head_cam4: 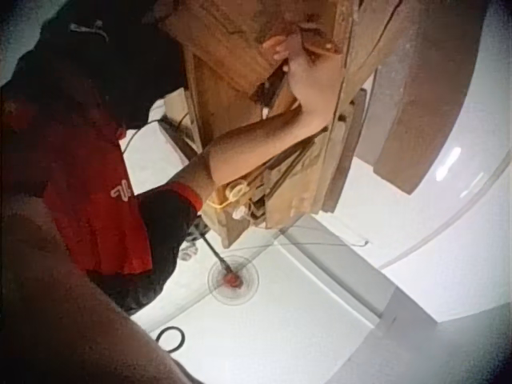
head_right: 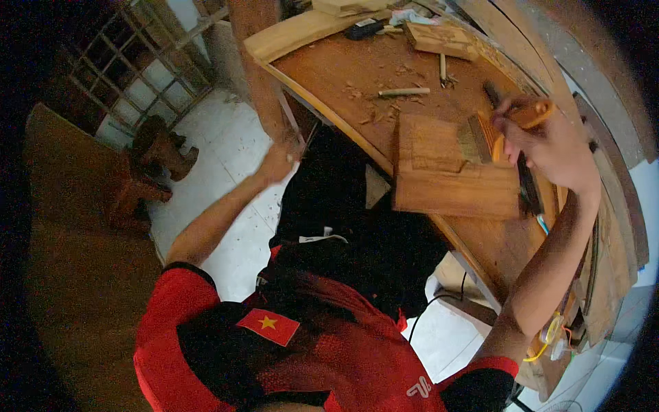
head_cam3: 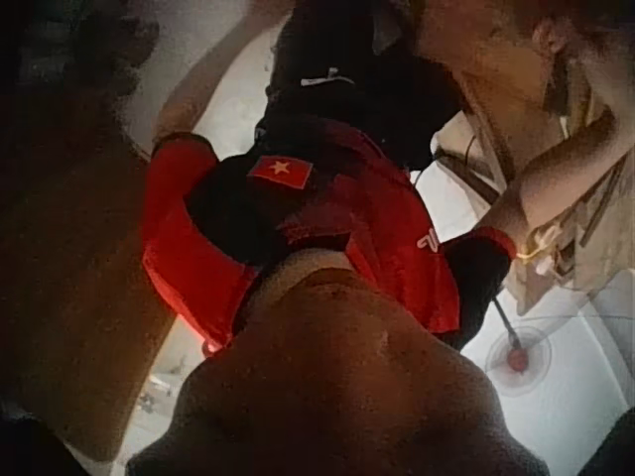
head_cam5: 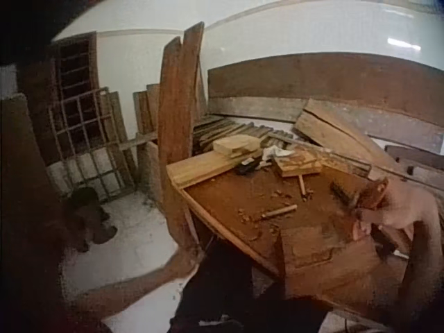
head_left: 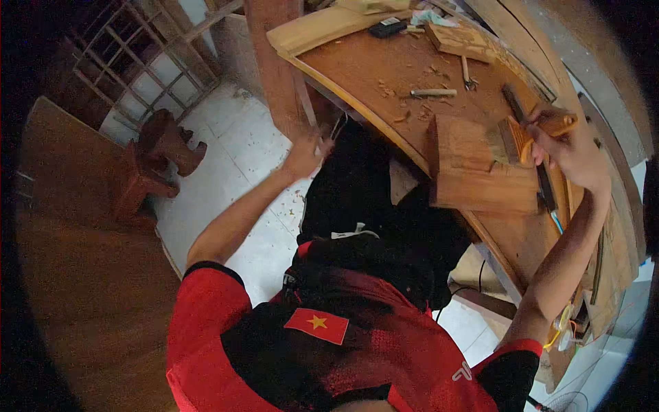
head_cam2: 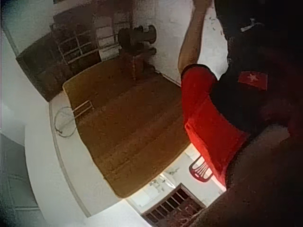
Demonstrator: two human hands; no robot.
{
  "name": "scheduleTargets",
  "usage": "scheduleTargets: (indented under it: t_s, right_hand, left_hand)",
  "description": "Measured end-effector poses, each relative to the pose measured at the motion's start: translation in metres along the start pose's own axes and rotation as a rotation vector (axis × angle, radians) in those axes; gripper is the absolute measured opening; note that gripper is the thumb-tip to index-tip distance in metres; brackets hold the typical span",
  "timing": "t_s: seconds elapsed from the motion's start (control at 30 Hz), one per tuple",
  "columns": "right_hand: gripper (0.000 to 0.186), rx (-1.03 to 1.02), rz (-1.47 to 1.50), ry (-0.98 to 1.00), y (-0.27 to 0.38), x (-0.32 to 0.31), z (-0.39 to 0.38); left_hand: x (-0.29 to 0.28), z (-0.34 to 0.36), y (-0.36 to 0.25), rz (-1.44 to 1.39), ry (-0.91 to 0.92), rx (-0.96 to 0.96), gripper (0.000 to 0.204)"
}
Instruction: The recorder is cleaning a carved wooden block with a brush and tapping it with another piece of wood.
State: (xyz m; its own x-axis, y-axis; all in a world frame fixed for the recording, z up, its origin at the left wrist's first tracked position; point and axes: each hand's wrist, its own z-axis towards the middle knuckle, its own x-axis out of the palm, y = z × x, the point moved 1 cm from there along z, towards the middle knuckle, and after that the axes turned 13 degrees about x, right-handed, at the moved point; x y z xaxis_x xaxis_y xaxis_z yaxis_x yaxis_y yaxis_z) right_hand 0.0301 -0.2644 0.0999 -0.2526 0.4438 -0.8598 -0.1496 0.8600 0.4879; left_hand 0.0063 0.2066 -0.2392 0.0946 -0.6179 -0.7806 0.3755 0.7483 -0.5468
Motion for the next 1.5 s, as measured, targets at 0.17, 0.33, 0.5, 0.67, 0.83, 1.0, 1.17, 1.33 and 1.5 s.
scheduleTargets:
  t_s: [0.17, 0.33, 0.5, 0.67, 0.83, 1.0, 1.17, 1.33, 1.5]
  right_hand:
    - [0.020, -0.007, 0.068, 0.020, -0.031, -0.005, 0.004]
    - [0.020, 0.016, 0.032, 0.041, -0.031, -0.006, 0.006]
    - [0.020, 0.056, 0.100, 0.048, -0.049, -0.008, 0.009]
    - [0.017, -0.091, 0.116, 0.112, -0.054, -0.007, 0.014]
    - [0.016, 0.069, 0.066, 0.046, -0.034, -0.006, 0.002]
    - [0.017, -0.065, 0.108, 0.014, -0.035, -0.004, 0.006]
    - [0.020, -0.192, -0.163, -0.256, -0.042, -0.019, -0.022]
    - [0.025, -0.257, -0.116, 0.018, 0.016, 0.020, -0.014]
    - [0.028, -0.050, 0.157, 0.271, 0.012, 0.004, -0.010]
  left_hand:
    - [0.017, -0.048, -0.118, -0.039, 0.449, 0.822, 0.069]
    - [-0.007, -0.042, -0.042, 0.108, 0.113, 0.339, 0.063]
    - [0.037, -0.056, -0.172, -0.226, 0.303, 0.771, 0.062]
    - [0.044, -0.021, -0.118, 0.197, 0.289, 0.656, 0.072]
    - [0.040, -0.002, -0.183, -0.043, 0.506, 0.609, 0.066]
    - [0.080, -0.025, -0.176, -0.025, 0.342, 0.889, 0.072]
    - [0.048, 0.013, -0.114, 0.302, 0.204, 0.485, 0.079]
    - [-0.017, -0.005, -0.144, 0.112, -0.072, 0.353, 0.041]
    - [-0.056, 0.032, -0.222, -0.136, -0.184, 0.480, 0.043]
